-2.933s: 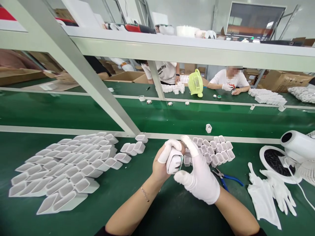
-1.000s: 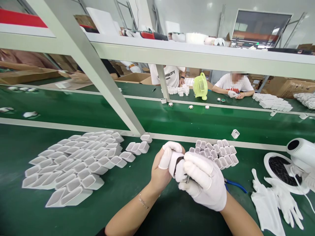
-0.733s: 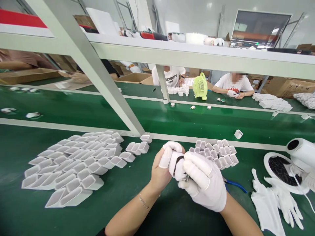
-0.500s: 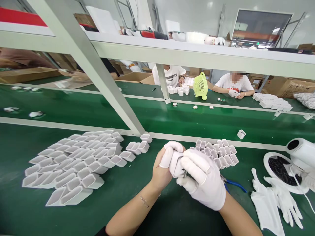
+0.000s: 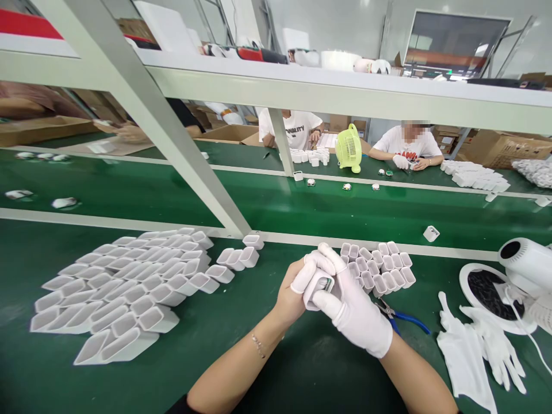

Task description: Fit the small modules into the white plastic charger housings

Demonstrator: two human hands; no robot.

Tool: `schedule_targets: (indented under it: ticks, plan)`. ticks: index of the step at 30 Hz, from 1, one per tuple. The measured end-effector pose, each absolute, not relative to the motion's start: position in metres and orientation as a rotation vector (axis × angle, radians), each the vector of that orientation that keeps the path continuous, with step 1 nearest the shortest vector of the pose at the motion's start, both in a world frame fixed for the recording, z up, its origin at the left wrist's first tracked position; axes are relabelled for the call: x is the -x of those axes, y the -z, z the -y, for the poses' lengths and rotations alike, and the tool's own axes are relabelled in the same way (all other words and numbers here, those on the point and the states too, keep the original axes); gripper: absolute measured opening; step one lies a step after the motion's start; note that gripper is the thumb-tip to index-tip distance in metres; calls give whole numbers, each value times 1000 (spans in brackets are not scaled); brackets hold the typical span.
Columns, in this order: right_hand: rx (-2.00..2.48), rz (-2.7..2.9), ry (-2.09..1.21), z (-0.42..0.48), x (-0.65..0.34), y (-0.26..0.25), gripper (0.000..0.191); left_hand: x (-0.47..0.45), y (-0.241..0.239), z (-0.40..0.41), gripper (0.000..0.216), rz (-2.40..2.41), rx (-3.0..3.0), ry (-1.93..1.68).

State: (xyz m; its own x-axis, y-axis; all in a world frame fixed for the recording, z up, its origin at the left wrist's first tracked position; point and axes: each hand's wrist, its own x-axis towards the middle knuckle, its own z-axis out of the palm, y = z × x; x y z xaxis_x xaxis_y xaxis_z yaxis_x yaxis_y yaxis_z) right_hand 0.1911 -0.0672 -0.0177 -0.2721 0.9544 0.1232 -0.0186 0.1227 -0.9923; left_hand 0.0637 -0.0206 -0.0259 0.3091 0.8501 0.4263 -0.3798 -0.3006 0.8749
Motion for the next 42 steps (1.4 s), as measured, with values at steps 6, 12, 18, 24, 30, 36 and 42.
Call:
schedule_targets:
  ticks: [6, 12, 18, 24, 30, 36, 42]
  plan:
    - [998, 1345, -1280, 71, -182, 19, 57, -66, 26, 23, 40, -467, -1547, -1372]
    - [1086, 1463, -1081, 64, -189, 23, 49, -73, 33, 19, 43, -482, -1493, -1352]
    - [1110, 1861, -960, 58, -217, 9, 67, -76, 27, 15, 39, -467, -897, -1117]
    - [1238, 1876, -375, 63, -202, 3, 69, -76, 29, 12, 33, -581, -773, -1159]
    - [1017, 1334, -954, 54, -215, 3, 47, -63, 24, 21, 50, -477, -1185, -1130]
    - [753, 966, -1285, 46, -233, -2, 59, -41, 2, 26, 41, -383, -1250, -1257]
    - [789, 1046, -1240, 47, -230, 2, 57, -31, -9, 30, 40, -416, -1281, -1384]
